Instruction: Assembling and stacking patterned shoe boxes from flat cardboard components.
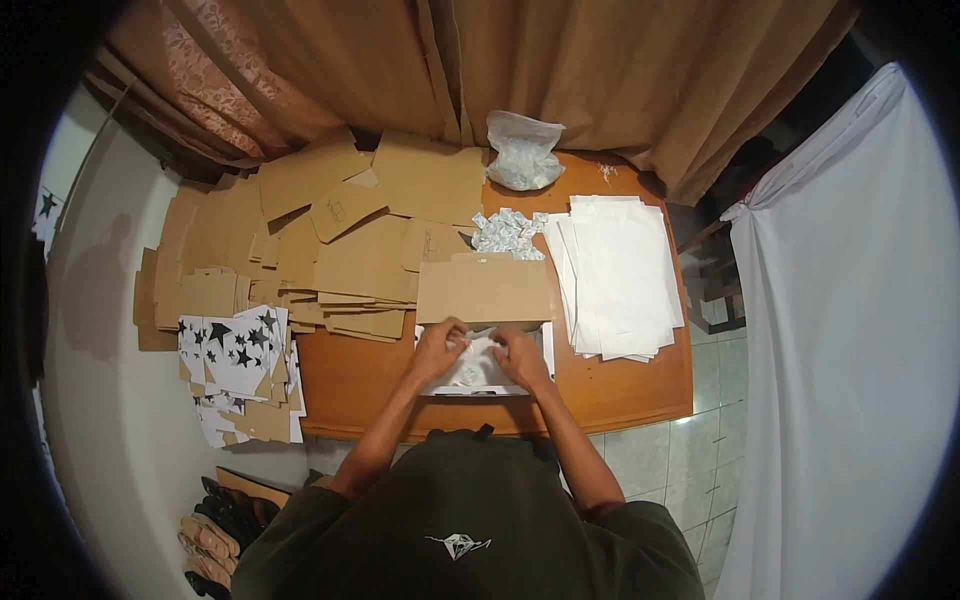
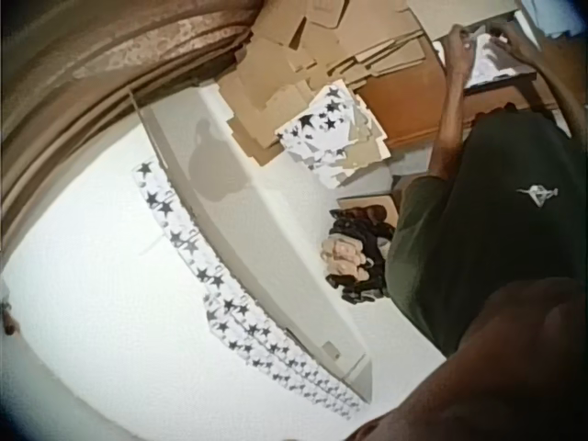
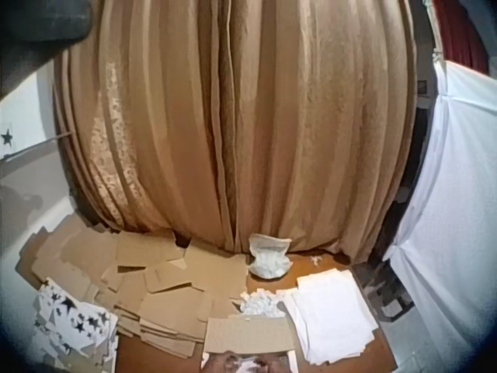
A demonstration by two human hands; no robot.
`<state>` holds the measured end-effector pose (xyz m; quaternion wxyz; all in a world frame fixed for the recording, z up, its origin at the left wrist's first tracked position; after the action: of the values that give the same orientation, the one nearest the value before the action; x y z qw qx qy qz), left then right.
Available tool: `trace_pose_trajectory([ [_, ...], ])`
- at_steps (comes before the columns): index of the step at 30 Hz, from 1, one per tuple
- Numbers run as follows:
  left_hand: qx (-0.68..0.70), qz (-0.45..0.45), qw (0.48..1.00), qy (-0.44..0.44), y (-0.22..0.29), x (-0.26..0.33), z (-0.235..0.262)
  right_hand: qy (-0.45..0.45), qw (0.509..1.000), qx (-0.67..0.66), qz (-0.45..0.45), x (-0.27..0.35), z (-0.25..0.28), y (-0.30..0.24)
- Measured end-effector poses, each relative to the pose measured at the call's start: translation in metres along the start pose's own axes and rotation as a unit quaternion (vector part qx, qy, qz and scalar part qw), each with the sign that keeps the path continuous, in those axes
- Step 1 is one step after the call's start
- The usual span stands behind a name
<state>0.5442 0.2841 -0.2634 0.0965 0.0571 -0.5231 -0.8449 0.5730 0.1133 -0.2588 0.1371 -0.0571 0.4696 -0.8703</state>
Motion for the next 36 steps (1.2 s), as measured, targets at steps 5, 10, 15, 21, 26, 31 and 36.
trace_pose_trajectory([
  [5, -0.156, -0.120, 0.960, 0.200, 0.023, -0.061, 0.055, 0.137, 0.981, 0.115, 0.077, -0.053, 0.045, -0.017],
  [10, -0.271, 0.065, 0.937, 0.213, -0.036, -0.087, 0.074, 0.209, 0.949, 0.212, -0.100, -0.081, 0.068, 0.044],
  [15, -0.119, 0.127, 0.970, 0.170, -0.060, -0.084, 0.070, 0.220, 0.964, 0.033, -0.146, -0.089, 0.073, 0.087],
  [21, 0.030, 0.096, 0.965, 0.241, -0.035, -0.060, 0.098, 0.219, 0.964, -0.087, -0.119, -0.071, 0.091, 0.031],
  [26, 0.124, 0.025, 0.966, 0.224, 0.015, -0.026, 0.117, 0.234, 0.942, -0.231, -0.061, -0.046, 0.113, 0.020],
  [31, 0.134, 0.011, 0.968, 0.211, 0.012, 0.018, 0.128, 0.183, 0.948, -0.231, -0.118, -0.007, 0.120, 0.028],
  [36, 0.003, -0.081, 0.989, 0.122, 0.022, 0.051, 0.114, 0.128, 0.988, -0.068, -0.048, 0.021, 0.112, 0.021],
])
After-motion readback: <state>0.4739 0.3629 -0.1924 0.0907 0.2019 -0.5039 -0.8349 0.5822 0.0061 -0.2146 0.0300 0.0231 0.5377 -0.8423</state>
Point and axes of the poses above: each hand's wrist, its own x-axis away from the middle knuckle, its own z-axis out of the back of the hand, y = z × x, the point moved 9 cm from there along -x, towards the middle knuckle, and after that the axes turned 15 degrees about y, right-handed, at the moved point
